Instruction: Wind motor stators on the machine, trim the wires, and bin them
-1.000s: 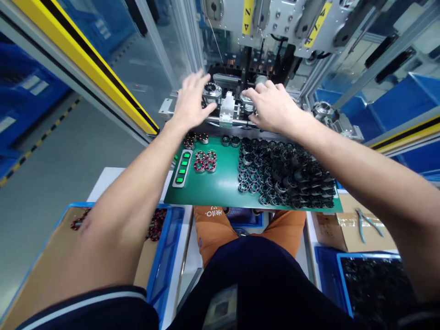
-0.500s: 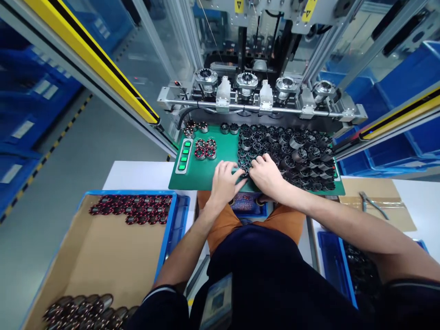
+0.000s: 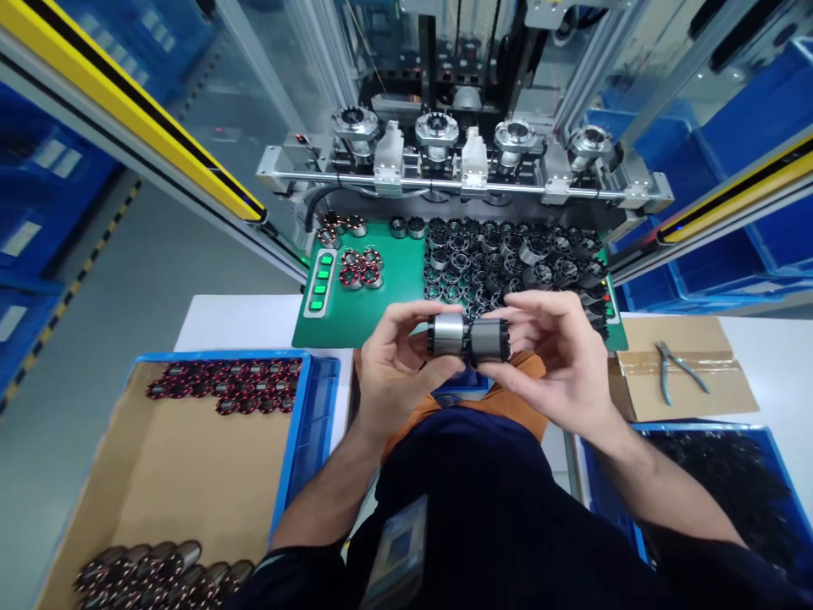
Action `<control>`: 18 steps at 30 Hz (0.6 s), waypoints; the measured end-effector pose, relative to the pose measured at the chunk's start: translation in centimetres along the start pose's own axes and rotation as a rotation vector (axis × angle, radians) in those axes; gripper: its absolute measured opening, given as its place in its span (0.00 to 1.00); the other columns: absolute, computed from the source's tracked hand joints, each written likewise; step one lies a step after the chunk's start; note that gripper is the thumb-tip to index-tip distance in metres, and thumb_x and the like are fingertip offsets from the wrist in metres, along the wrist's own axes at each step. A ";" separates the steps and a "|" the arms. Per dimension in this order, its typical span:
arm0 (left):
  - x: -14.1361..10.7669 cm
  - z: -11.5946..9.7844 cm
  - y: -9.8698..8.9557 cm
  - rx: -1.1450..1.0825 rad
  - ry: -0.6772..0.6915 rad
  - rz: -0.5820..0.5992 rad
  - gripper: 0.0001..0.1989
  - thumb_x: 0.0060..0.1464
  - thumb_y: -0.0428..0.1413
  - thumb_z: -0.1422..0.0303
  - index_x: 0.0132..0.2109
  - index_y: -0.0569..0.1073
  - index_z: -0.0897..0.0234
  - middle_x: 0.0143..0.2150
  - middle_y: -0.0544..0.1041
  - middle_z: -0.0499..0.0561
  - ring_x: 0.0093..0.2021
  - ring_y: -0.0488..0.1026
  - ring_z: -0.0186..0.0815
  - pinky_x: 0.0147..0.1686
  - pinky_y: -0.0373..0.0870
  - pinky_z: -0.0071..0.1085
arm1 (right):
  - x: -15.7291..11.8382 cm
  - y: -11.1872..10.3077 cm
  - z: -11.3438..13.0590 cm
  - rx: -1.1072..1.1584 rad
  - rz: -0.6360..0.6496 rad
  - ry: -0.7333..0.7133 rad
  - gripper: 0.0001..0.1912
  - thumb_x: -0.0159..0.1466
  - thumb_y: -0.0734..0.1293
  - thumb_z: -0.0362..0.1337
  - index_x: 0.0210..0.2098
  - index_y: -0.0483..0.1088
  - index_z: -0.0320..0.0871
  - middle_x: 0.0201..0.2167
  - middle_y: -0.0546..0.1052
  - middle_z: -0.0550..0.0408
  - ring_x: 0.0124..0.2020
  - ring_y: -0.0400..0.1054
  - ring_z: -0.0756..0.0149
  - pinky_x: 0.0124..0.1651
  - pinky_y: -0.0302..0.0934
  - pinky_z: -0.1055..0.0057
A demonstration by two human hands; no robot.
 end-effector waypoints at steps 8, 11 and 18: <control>0.7 1.2 2.4 -0.320 -0.306 0.006 0.21 0.61 0.81 0.56 0.58 0.88 0.49 0.56 0.90 0.48 0.28 0.79 0.23 0.29 0.80 0.16 | -1.6 -2.3 -1.3 0.247 -0.103 0.111 0.27 0.68 0.88 0.38 0.63 0.85 0.56 0.52 0.87 0.53 0.41 0.85 0.65 0.40 0.83 0.72; 0.6 1.8 1.9 -0.353 -0.394 -0.047 0.20 0.58 0.83 0.54 0.52 0.88 0.50 0.52 0.90 0.47 0.31 0.79 0.23 0.31 0.78 0.13 | -2.4 -3.2 -1.9 0.344 -0.120 0.122 0.26 0.70 0.86 0.39 0.65 0.85 0.58 0.51 0.88 0.55 0.42 0.86 0.65 0.44 0.84 0.73; -0.3 2.9 -7.3 0.220 -0.356 -0.319 0.31 0.38 0.87 0.55 0.51 0.91 0.50 0.48 0.91 0.48 0.42 0.85 0.33 0.45 0.85 0.21 | -6.8 -12.6 -4.6 -0.055 -0.415 0.101 0.26 0.69 0.87 0.47 0.65 0.86 0.56 0.48 0.86 0.53 0.36 0.80 0.67 0.37 0.80 0.71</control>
Point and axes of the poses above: each hand's wrist, its own x-axis towards the middle knuckle, its own y-axis out of the palm, z = x × y, the point moved 6 cm from there along x, towards the middle knuckle
